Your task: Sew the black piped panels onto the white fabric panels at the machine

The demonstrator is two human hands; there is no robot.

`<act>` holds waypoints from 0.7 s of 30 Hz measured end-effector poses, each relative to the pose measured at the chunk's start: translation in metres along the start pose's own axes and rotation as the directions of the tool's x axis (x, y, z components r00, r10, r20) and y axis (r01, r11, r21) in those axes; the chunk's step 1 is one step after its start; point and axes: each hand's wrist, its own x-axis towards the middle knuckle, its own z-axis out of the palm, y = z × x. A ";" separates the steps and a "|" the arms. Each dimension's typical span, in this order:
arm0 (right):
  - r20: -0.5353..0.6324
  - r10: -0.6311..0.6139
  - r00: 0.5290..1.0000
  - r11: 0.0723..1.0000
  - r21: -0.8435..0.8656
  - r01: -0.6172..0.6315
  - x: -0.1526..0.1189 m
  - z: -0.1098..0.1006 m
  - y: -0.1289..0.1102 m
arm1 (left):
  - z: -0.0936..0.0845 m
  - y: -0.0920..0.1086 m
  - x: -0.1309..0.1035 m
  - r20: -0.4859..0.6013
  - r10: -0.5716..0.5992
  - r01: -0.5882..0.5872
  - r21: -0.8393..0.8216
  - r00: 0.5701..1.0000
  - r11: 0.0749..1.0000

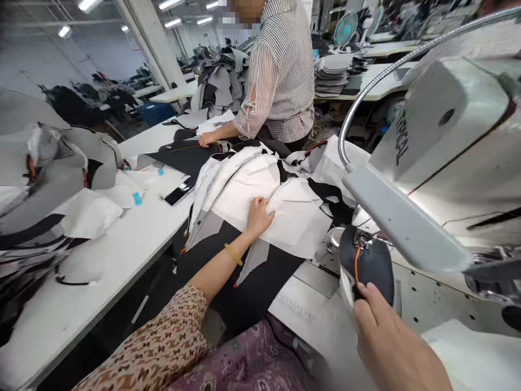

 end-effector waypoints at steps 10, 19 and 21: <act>0.018 0.030 0.999 0.997 0.063 -0.031 -0.005 0.006 -0.002 | -0.052 0.020 -0.022 0.153 0.041 -0.037 -0.027 0.987 0.999; 0.127 0.192 0.973 0.979 0.044 -0.199 -0.006 0.009 -0.009 | -0.132 -0.075 0.016 -0.099 -0.008 0.040 0.325 0.995 0.945; 0.153 0.214 0.965 0.975 0.032 -0.221 -0.005 0.008 -0.010 | -0.120 -0.081 0.014 -0.187 0.116 -0.042 0.360 0.975 0.932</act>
